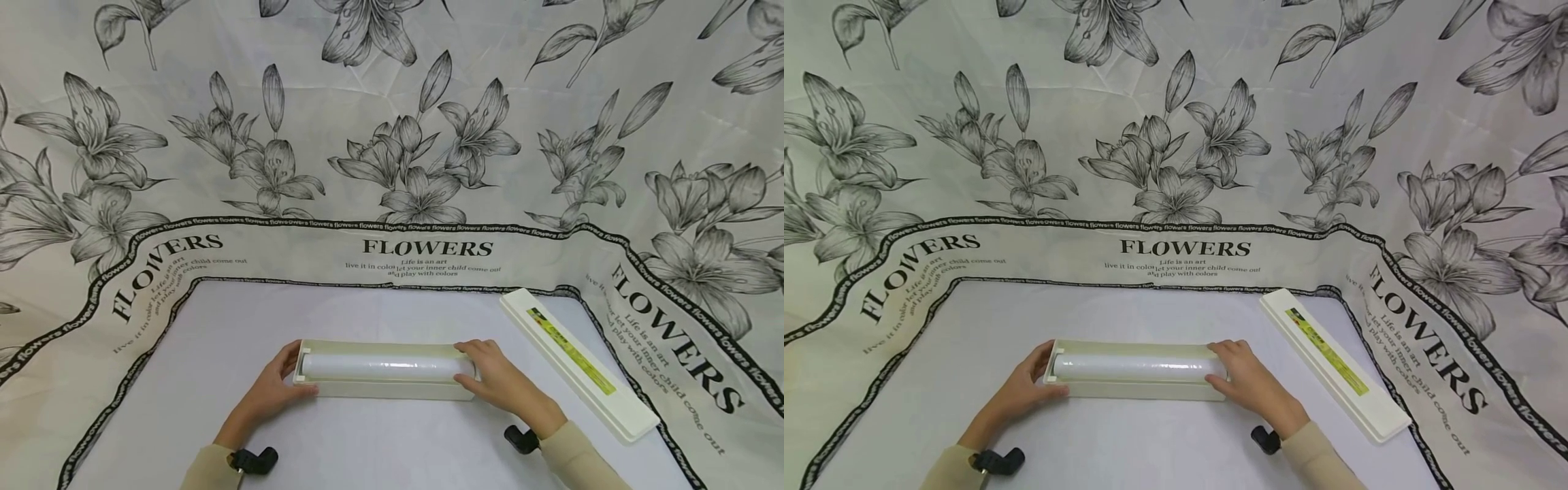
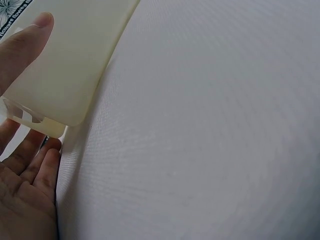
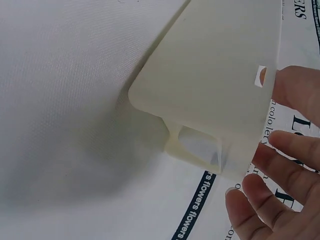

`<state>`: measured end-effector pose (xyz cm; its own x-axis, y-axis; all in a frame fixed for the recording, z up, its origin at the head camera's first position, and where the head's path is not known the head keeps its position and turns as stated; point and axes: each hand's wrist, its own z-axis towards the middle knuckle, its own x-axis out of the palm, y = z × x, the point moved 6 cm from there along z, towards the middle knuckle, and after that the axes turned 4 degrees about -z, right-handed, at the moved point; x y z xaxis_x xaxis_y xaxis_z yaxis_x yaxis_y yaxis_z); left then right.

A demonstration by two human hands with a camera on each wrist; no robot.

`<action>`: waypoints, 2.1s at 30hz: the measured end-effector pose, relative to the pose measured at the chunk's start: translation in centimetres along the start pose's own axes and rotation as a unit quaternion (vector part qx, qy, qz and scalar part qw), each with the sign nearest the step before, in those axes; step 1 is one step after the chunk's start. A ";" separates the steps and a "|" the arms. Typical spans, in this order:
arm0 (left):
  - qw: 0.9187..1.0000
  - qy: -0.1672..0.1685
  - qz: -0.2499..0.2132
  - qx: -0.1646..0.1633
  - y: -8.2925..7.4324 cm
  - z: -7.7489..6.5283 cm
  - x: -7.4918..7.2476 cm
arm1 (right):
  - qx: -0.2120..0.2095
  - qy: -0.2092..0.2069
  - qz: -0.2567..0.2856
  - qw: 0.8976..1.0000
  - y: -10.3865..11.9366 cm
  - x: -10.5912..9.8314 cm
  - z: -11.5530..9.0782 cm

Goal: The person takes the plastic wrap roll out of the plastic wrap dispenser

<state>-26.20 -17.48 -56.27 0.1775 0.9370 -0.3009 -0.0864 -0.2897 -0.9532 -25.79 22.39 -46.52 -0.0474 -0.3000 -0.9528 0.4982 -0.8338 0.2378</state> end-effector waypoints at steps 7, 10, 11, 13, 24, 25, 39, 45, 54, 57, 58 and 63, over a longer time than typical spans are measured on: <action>1.000 -0.003 0.005 0.004 0.1 0.0 -0.1 | 0.009 0.033 0.012 0.999 0.2 0.3 0.7; 1.000 -0.002 0.004 0.002 0.1 0.1 -0.1 | 0.021 0.054 0.023 0.998 0.2 0.6 0.8; 1.000 -0.001 0.003 0.001 0.1 0.1 -0.1 | 0.024 0.059 0.026 0.998 0.2 0.6 0.9; 1.000 0.000 0.002 -0.001 0.1 0.1 -0.1 | 0.029 0.070 0.030 0.997 0.1 0.8 1.0; 1.000 0.000 0.002 0.008 0.5 0.2 0.0 | 0.006 0.102 0.019 0.995 0.2 0.9 1.8; 1.000 0.002 0.001 0.009 0.6 0.2 0.0 | 0.005 0.103 0.017 0.995 0.2 0.9 1.9; 1.000 0.006 0.004 0.010 0.5 0.3 -0.2 | -0.013 0.121 0.053 0.991 0.6 2.1 2.8; 1.000 0.001 0.003 0.009 0.5 0.2 -0.1 | -0.013 0.134 0.071 0.988 0.3 2.6 2.8; 1.000 0.002 0.006 0.006 0.2 0.1 -0.1 | -0.023 0.138 0.064 0.988 0.4 2.4 2.7; 1.000 0.003 0.006 0.008 0.1 0.1 -0.1 | -0.026 0.138 0.062 0.988 0.6 2.3 2.7; 1.000 0.003 0.005 0.008 0.1 0.1 -0.2 | -0.025 0.138 0.061 0.988 0.7 2.3 2.7; 1.000 0.003 0.003 0.009 0.1 0.1 -0.2 | -0.020 0.129 0.046 0.990 0.7 1.9 2.6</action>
<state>-26.31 -17.68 -56.26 0.1837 0.9339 -0.3068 -0.1052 -0.2917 -0.9507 -27.72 20.01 -47.68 0.2203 -0.2403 -0.9454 0.5246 -0.7879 0.3225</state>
